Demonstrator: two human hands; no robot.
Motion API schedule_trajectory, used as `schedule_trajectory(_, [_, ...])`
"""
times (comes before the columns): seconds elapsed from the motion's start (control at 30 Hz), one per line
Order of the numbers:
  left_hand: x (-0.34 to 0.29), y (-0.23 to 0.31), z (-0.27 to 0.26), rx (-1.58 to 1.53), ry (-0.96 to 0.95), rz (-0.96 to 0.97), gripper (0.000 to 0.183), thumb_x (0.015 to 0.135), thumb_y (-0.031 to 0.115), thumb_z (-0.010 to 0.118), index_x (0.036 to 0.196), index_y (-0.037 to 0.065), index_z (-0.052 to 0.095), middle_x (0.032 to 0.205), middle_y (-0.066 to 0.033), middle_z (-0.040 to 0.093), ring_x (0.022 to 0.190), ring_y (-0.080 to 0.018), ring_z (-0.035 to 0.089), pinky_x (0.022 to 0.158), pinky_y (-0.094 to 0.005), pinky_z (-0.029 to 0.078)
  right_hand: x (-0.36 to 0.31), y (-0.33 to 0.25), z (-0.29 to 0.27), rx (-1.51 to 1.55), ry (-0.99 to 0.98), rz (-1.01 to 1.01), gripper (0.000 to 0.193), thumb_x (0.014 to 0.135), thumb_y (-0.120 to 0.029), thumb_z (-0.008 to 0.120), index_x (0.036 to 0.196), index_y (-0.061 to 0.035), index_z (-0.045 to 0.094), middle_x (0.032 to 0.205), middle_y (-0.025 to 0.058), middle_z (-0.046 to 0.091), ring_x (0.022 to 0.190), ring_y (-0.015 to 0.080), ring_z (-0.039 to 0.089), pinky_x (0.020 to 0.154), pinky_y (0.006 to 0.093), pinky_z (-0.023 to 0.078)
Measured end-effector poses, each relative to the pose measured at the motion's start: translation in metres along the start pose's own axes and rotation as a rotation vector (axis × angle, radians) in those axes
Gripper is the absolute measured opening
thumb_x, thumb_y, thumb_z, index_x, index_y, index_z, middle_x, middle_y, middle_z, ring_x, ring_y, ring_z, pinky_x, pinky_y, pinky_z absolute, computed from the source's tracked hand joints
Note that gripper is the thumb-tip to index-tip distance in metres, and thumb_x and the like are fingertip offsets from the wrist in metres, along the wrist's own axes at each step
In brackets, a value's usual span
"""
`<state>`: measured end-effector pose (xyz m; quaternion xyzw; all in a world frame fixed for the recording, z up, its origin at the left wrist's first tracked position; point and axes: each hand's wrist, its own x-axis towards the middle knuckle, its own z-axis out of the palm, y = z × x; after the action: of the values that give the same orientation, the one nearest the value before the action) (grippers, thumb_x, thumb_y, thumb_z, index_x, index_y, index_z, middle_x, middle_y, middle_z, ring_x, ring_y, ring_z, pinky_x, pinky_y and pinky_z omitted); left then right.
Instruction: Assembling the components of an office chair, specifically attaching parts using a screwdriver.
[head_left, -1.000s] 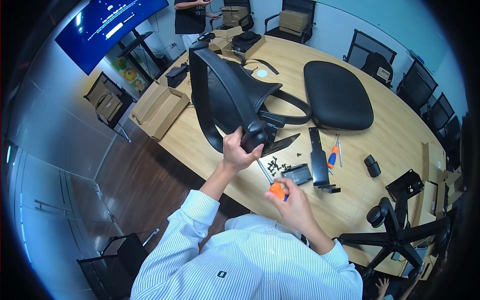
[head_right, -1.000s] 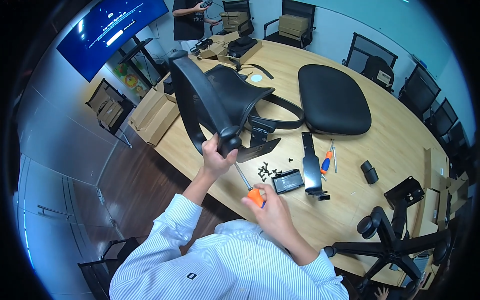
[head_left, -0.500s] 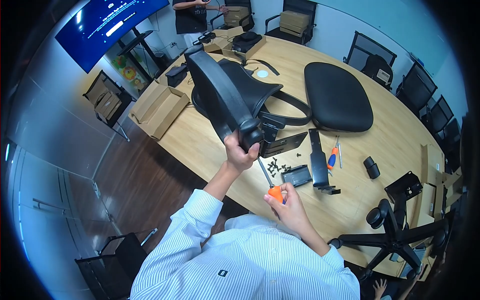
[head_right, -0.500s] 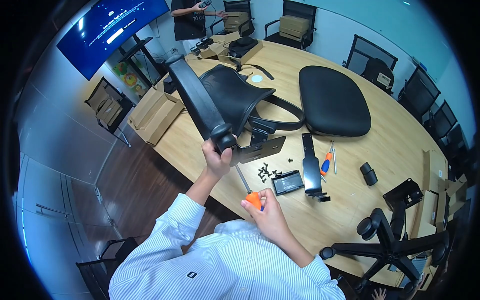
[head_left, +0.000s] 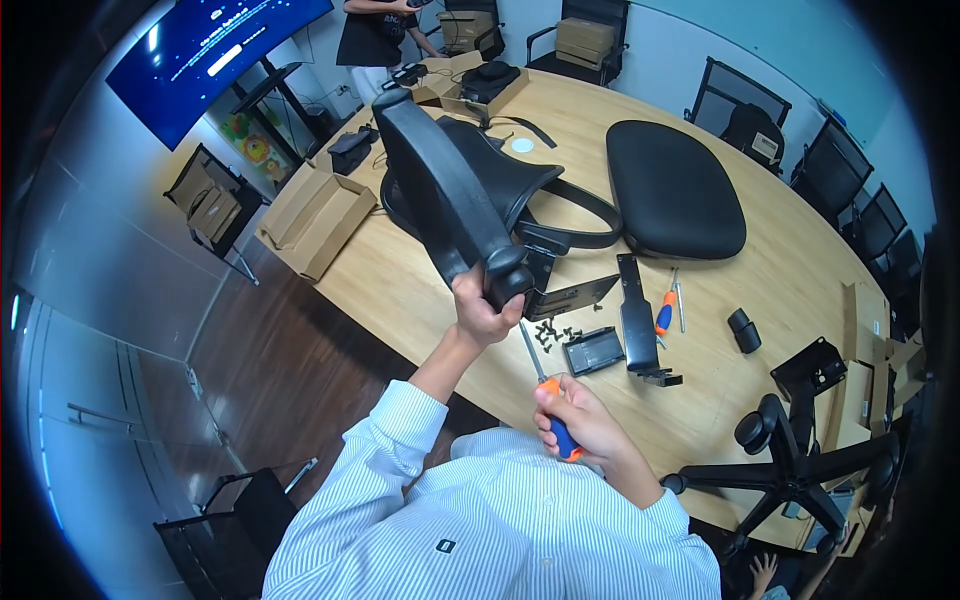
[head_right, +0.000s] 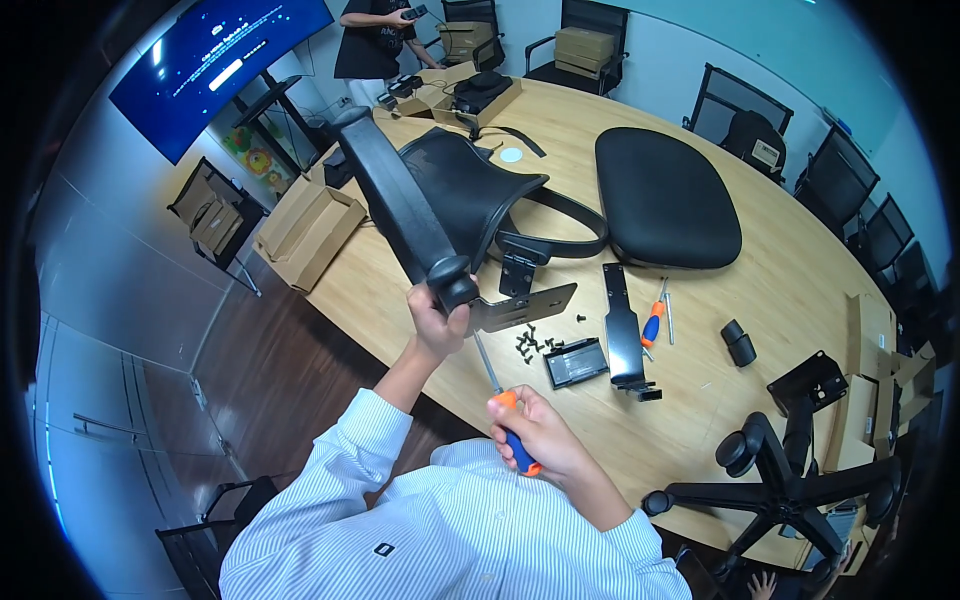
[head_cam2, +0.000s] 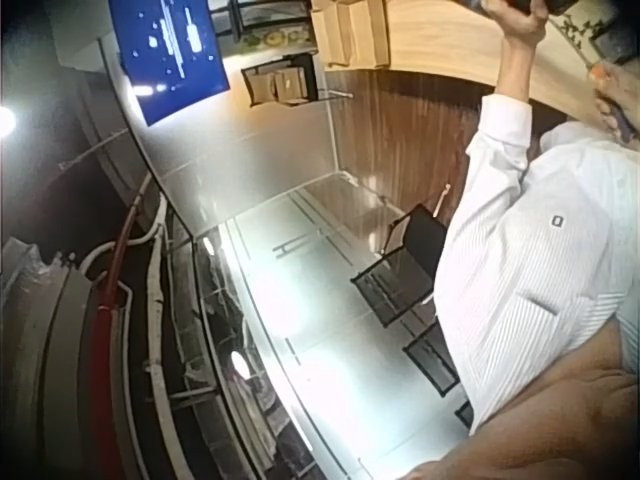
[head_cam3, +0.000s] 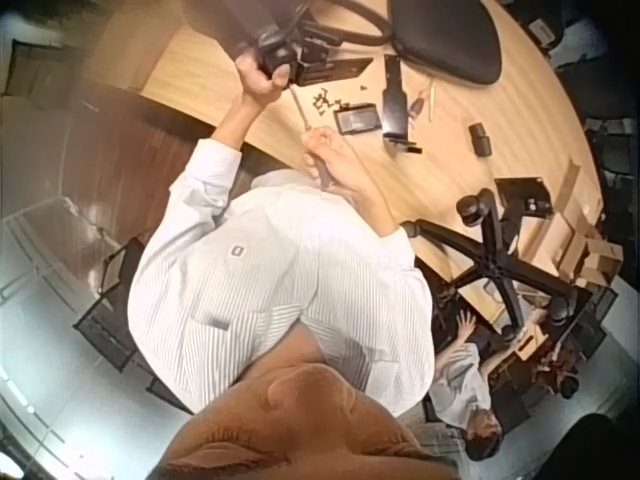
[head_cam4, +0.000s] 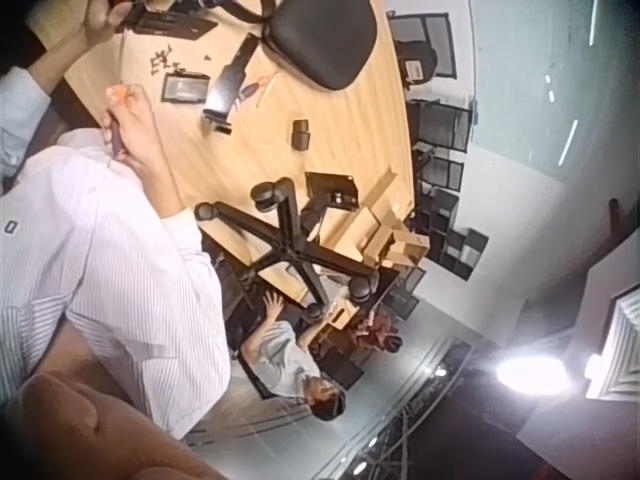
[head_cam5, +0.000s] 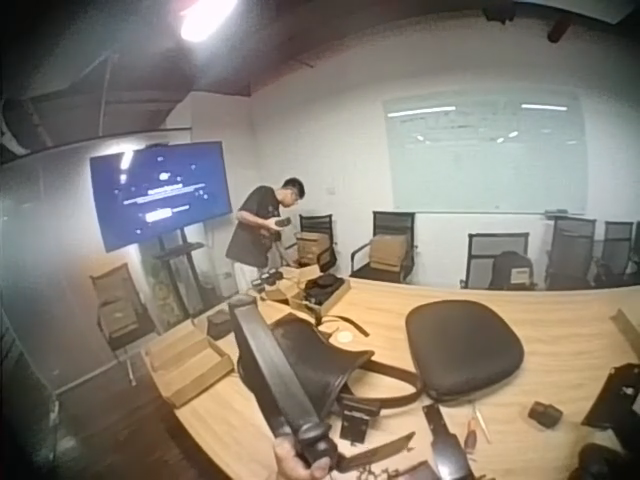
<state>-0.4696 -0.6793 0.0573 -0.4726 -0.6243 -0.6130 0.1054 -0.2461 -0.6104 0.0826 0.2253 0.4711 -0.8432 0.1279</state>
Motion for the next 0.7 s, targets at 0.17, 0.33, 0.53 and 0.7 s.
schedule_trajectory(0.17, [0.001,0.004,-0.002,-0.019,-0.012,-0.021,0.054,0.079,0.047,0.066,0.096,-0.004,0.061,0.074,-0.0123,0.063,0.064,-0.0249,0.063,0.062,-0.0334,0.050,-0.009,-0.007,-0.004,0.350,-0.140,0.032,0.024,0.096,-0.015,0.059,0.109,-0.0018,0.044,0.087,0.0107,0.062,0.069,0.0155,0.062,0.060,0.0305,0.055])
schedule_trajectory(0.33, [0.001,0.002,0.000,-0.044,0.008,-0.012,0.054,0.080,0.047,0.066,0.096,-0.004,0.061,0.073,-0.0119,0.063,0.063,-0.0251,0.063,0.063,-0.0334,0.050,0.001,0.016,-0.010,-0.039,0.084,-0.256,0.030,0.096,-0.017,0.059,0.116,0.0017,0.046,0.090,0.0088,0.059,0.067,0.0135,0.061,0.057,0.0273,0.053])
schedule_trajectory(0.53, [-0.004,0.004,0.007,-0.056,0.056,0.013,0.054,0.077,0.046,0.068,0.096,-0.005,0.062,0.073,-0.0126,0.062,0.063,-0.0251,0.062,0.062,-0.0335,0.049,-0.007,0.009,-0.007,0.079,0.047,-0.131,0.038,0.097,-0.020,0.057,0.125,0.0027,0.045,0.091,0.0071,0.059,0.065,0.0111,0.059,0.053,0.0236,0.050])
schedule_trajectory(0.7, [-0.002,0.007,0.006,0.007,-0.021,0.039,0.053,0.076,0.045,0.068,0.094,-0.004,0.062,0.072,-0.0119,0.061,0.063,-0.0246,0.061,0.062,-0.0333,0.049,-0.016,0.000,-0.006,0.105,-0.033,-0.077,0.036,0.099,-0.021,0.055,0.125,0.0015,0.045,0.090,0.0063,0.061,0.064,0.0097,0.056,0.059,0.0228,0.049])
